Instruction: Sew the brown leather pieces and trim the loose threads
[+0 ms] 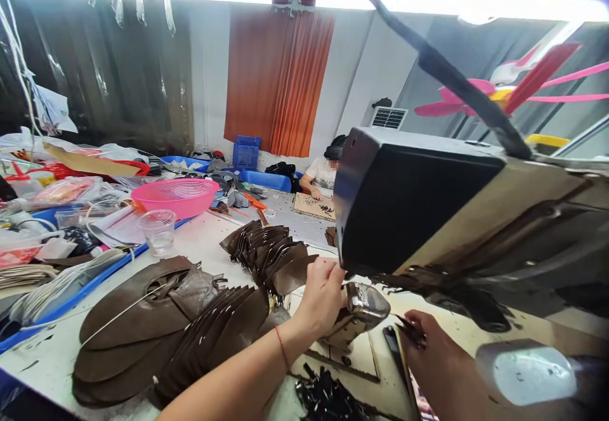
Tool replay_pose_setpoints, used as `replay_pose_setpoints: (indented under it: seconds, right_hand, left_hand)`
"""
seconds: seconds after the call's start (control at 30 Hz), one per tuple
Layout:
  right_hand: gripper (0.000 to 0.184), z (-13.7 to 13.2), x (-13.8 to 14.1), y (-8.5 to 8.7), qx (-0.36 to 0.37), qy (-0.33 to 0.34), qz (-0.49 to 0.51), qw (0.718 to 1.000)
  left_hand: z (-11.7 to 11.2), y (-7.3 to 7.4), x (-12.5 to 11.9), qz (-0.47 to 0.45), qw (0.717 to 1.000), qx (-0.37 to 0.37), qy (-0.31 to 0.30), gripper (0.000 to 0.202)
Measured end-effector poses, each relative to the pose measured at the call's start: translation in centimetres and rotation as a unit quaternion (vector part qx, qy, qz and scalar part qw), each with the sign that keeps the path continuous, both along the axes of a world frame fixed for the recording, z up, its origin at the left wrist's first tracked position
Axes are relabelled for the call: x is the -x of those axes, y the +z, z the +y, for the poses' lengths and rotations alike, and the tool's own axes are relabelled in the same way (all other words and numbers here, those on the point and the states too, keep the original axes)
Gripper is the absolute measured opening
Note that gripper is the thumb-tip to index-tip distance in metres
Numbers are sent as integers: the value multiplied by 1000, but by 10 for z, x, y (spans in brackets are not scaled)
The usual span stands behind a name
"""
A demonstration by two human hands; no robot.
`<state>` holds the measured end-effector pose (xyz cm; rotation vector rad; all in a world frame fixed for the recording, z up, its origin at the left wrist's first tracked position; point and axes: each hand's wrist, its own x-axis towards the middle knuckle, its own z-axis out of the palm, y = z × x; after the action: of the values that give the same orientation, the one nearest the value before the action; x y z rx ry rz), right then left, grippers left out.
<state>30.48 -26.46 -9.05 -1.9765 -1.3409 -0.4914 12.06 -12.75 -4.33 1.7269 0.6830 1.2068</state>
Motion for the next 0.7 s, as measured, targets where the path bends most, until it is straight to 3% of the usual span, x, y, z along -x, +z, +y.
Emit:
replay_pose_setpoints:
  seconds: [0.1, 0.23, 0.3, 0.43, 0.57, 0.7]
  right_hand:
    - [29, 3, -13, -6, -18, -8, -2, 1000]
    - [35, -9, 6, -9, -26, 13, 4, 1000]
    - [36, -13, 22, -4, -63, 12, 1, 998]
    - [42, 4, 50, 18, -150, 40, 25, 988]
    - [37, 33, 60, 35, -164, 106, 77, 978]
    - [27, 32, 66, 25, -192, 119, 97, 969]
  left_hand:
    - [-4, 7, 7, -3, 997, 47, -63, 33]
    - [-15, 8, 17, 15, 999, 33, -39, 22]
    - [-22, 6, 18, 18, 1000, 6, -4, 12]
    - [-36, 6, 13, -14, 982, -107, 155, 13]
    - [-42, 6, -1, 55, 953, -245, 172, 7]
    - [-36, 5, -8, 98, 937, -266, 203, 5]
